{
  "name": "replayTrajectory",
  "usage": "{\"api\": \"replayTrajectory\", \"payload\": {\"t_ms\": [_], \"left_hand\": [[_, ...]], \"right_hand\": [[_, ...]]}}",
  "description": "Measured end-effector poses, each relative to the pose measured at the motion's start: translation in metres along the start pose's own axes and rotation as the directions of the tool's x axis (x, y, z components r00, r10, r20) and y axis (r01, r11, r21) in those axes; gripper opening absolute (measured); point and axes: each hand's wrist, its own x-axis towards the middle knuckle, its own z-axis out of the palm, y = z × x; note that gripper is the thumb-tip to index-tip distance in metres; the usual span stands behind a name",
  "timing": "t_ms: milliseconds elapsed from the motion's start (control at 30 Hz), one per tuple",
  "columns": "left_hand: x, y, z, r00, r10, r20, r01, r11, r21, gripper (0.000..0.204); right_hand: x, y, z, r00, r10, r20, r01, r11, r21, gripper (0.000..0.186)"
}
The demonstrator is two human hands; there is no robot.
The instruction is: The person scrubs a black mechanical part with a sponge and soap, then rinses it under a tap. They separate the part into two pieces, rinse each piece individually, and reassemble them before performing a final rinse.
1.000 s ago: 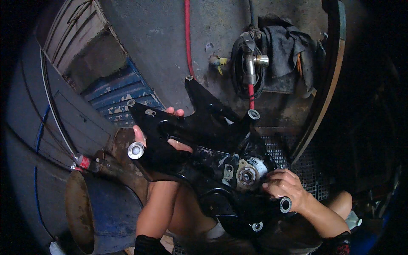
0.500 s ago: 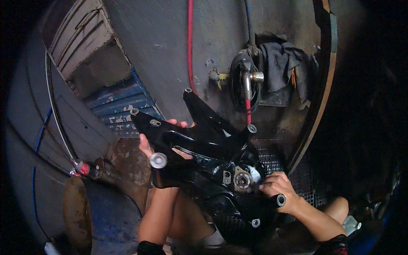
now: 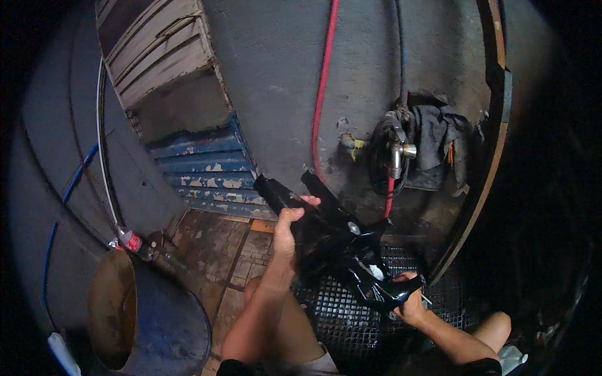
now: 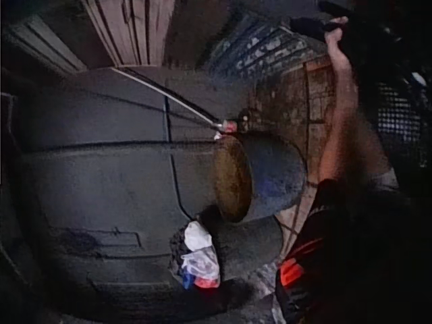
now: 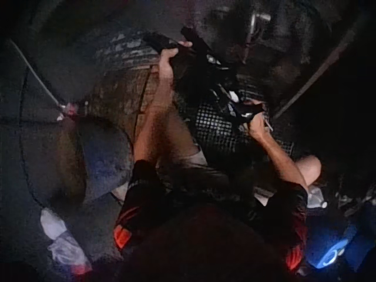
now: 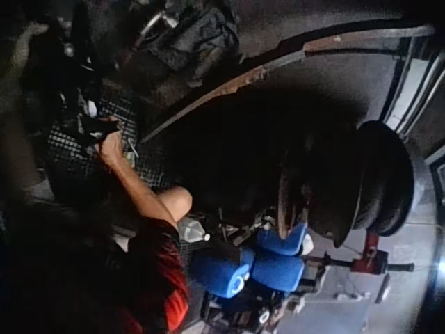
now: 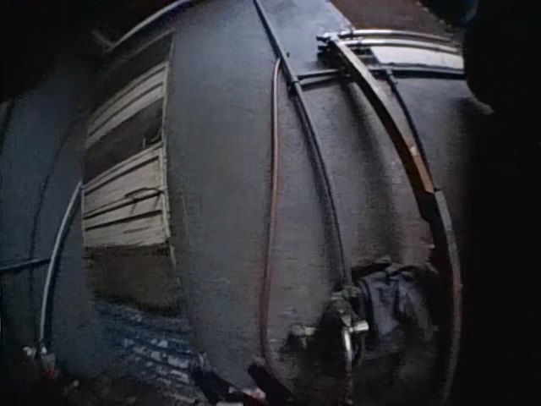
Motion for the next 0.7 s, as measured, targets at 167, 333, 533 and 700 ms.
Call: {"api": "replayTrajectory", "payload": {"t_ms": [167,333,533,700], "left_hand": [[0.010,-0.011,0.008,0.994,0.106,-0.028,-0.103,0.990,0.094,0.035],[0.011,-0.029,0.030,0.984,0.178,-0.027,-0.172,0.975,0.139,0.031],[0.007,-0.052,0.040,0.966,0.255,0.038,-0.256,0.935,0.245,0.039],[0.016,-0.064,0.033,0.951,0.276,0.138,-0.308,0.859,0.409,0.040]], "right_hand": [[-0.016,0.009,0.017,0.992,0.106,-0.073,-0.106,0.994,0.003,0.055],[-0.044,0.041,0.045,0.957,0.281,-0.076,-0.288,0.953,-0.091,0.061],[-0.002,0.061,-0.033,0.592,0.573,0.567,-0.478,0.816,-0.326,0.035],[0.085,0.049,-0.104,0.805,0.388,-0.448,-0.402,0.913,0.068,0.027]]}}
